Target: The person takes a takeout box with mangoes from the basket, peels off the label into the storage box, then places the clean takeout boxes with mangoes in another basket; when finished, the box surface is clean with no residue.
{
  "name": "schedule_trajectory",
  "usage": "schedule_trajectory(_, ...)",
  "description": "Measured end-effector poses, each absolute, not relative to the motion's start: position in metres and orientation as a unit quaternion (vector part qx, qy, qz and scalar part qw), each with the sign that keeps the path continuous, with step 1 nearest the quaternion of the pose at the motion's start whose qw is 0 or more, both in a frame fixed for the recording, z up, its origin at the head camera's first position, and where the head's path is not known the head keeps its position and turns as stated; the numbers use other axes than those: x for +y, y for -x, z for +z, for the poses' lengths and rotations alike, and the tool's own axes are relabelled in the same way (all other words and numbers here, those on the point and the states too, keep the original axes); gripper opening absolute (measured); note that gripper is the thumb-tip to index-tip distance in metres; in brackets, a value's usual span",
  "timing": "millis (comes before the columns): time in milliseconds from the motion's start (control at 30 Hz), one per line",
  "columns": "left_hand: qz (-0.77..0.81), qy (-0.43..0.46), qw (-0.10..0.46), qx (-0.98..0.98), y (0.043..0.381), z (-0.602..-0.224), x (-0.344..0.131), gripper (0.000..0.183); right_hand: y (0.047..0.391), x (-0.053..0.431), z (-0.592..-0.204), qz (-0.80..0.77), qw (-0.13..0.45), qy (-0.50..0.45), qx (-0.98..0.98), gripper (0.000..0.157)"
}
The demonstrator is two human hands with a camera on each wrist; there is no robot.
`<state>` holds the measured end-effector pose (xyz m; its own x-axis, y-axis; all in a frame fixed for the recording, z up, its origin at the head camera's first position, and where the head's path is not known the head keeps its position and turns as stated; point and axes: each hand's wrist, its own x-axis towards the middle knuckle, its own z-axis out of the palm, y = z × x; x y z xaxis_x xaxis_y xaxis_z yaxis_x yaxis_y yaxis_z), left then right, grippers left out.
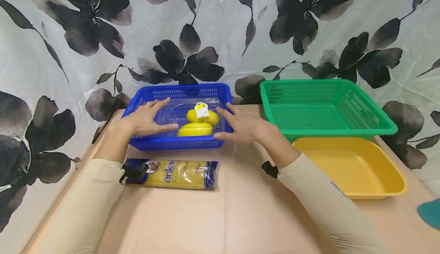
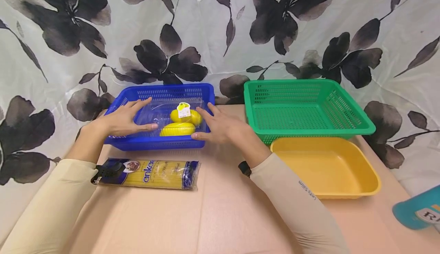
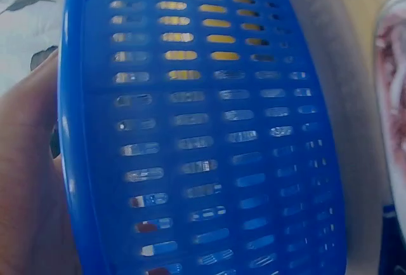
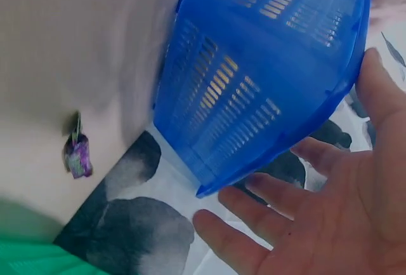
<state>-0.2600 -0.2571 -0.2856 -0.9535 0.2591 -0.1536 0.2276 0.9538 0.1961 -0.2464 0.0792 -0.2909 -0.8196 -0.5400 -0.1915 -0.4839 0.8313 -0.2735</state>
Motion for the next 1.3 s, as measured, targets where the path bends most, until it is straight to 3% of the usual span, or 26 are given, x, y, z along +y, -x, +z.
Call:
schedule_trajectory(400,0.211,-0.132,0.201,0.947,0.279,-0.294,-0.275,0.111,0.259,0.077,-0.292,-0.154,0.173,0.250,0.940,0.110)
schedule_trajectory(767,0.297,-0.126,0.241,0.915,0.286,-0.299,-0.288,0.103,0.263,0.078,-0.291,-0.166,0.181,0.239,0.939,0.113)
schedule_trajectory(1000,0.327,-0.110,0.226,0.911,0.284,-0.296,-0.290,0.103,0.261,0.078,-0.290,-0.145,0.179,0.245,0.942,0.112)
schedule_trajectory(1300,0.294,-0.104,0.155,0.937,0.277,-0.283,-0.294,0.109,0.248,0.076,-0.285,-0.072,0.152,0.252,0.953,0.099)
